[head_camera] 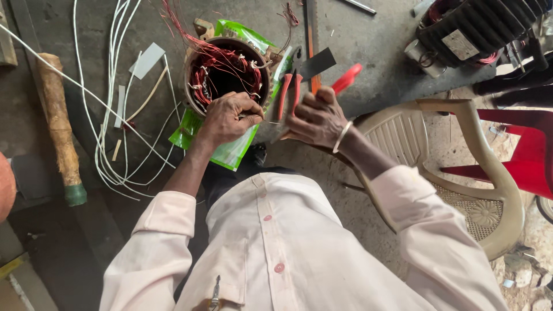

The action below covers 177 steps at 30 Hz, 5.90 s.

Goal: The person works on an electric motor stator placed on a workbench, cutting lengths of white insulating material with scissors and fitting the pieces by hand between the copper coil windings inside the stator. They occasionally use red-handled pliers to help position the insulation and press the coils as they work around the stator.

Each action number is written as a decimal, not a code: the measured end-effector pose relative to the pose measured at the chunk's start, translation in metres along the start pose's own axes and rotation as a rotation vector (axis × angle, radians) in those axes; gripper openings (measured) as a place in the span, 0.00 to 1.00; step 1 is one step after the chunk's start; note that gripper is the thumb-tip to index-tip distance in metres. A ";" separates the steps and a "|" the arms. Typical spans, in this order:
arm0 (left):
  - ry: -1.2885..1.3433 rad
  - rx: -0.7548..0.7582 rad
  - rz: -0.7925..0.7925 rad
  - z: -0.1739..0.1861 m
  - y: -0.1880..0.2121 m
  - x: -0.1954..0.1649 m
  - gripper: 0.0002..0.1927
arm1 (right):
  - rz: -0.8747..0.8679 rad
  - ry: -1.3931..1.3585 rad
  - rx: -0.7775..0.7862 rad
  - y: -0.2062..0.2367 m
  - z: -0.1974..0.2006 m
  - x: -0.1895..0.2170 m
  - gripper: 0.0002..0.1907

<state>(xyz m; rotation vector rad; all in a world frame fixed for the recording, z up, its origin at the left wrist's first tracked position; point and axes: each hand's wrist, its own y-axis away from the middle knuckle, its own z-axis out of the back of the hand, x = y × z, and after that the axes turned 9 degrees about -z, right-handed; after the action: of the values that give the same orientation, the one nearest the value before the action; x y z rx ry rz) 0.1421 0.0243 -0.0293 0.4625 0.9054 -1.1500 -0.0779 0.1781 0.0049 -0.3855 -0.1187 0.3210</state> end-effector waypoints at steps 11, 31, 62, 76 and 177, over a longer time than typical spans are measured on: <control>0.010 0.084 0.074 0.001 0.002 0.007 0.07 | 0.437 0.140 0.063 -0.041 0.018 -0.011 0.19; -0.176 -0.185 -0.139 -0.009 0.003 0.006 0.04 | -1.562 -1.787 -0.134 0.070 -0.121 0.083 0.11; -0.092 -0.089 -0.105 -0.012 0.005 0.005 0.07 | 0.033 -0.014 -0.086 -0.008 -0.025 0.000 0.19; -0.030 -0.138 -0.079 -0.008 0.007 0.003 0.06 | 0.082 -0.194 0.000 -0.018 -0.012 -0.009 0.21; -0.001 -0.119 -0.035 -0.006 -0.004 -0.002 0.06 | -0.820 -0.537 -0.132 0.042 -0.072 0.049 0.17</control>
<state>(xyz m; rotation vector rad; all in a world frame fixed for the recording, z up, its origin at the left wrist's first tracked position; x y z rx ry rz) 0.1359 0.0283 -0.0306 0.3510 0.9786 -1.1209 -0.0308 0.2064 -0.0749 -0.3429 -0.8020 -0.4059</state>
